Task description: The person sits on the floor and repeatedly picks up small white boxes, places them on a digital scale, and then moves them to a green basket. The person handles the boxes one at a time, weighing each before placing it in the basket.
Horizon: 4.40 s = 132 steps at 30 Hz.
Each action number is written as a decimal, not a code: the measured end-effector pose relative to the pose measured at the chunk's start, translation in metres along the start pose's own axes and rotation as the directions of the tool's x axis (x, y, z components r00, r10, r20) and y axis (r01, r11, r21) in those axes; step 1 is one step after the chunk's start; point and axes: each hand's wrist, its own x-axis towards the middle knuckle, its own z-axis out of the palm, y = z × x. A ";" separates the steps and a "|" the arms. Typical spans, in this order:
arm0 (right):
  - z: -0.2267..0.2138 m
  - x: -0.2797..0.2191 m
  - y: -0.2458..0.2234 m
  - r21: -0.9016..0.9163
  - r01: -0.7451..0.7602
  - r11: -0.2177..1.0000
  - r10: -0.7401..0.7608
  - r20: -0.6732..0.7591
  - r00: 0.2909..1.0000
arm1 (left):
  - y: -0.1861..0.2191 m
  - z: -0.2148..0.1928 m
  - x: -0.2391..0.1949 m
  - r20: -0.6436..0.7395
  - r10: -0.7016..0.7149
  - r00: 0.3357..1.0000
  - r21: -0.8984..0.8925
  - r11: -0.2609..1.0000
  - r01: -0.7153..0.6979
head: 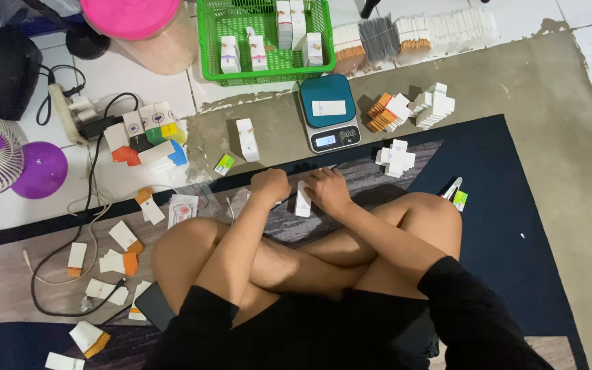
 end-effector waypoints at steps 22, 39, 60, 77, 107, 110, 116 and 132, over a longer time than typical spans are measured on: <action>-0.046 0.049 0.118 0.716 -0.334 0.613 0.424 0.058 0.904 | 0.003 -0.007 0.006 0.016 0.004 1.000 -0.012 1.000 -0.004; -0.034 0.105 0.132 0.327 -0.334 0.884 0.431 -0.296 0.852 | -0.001 0.013 0.022 0.051 0.075 0.996 -0.005 0.997 -0.075; -0.046 0.032 0.121 0.881 -0.359 0.308 0.693 0.051 0.719 | 0.020 -0.019 -0.009 0.098 0.039 0.994 -0.085 0.996 -0.031; -0.038 0.053 0.120 0.630 -0.354 0.692 0.556 -0.153 0.817 | 0.021 -0.012 -0.007 0.132 0.029 0.991 -0.117 0.993 -0.014; -0.002 0.047 0.037 0.357 0.089 0.930 -0.094 -0.004 0.996 | -0.006 0.005 0.012 -0.331 0.119 0.936 -0.063 0.987 -0.148; 0.004 0.043 0.042 0.242 0.093 0.966 -0.102 0.023 0.995 | -0.005 0.004 0.006 -0.342 0.141 0.929 -0.017 0.988 -0.156; 0.022 0.041 0.044 0.205 0.025 0.979 -0.048 0.109 0.993 | -0.017 0.021 0.015 -0.356 0.082 0.931 0.028 0.997 -0.077; 0.013 0.043 0.037 0.335 -0.105 0.936 0.030 0.223 0.974 | -0.006 0.011 0.008 -0.245 -0.022 0.969 -0.043 0.999 0.012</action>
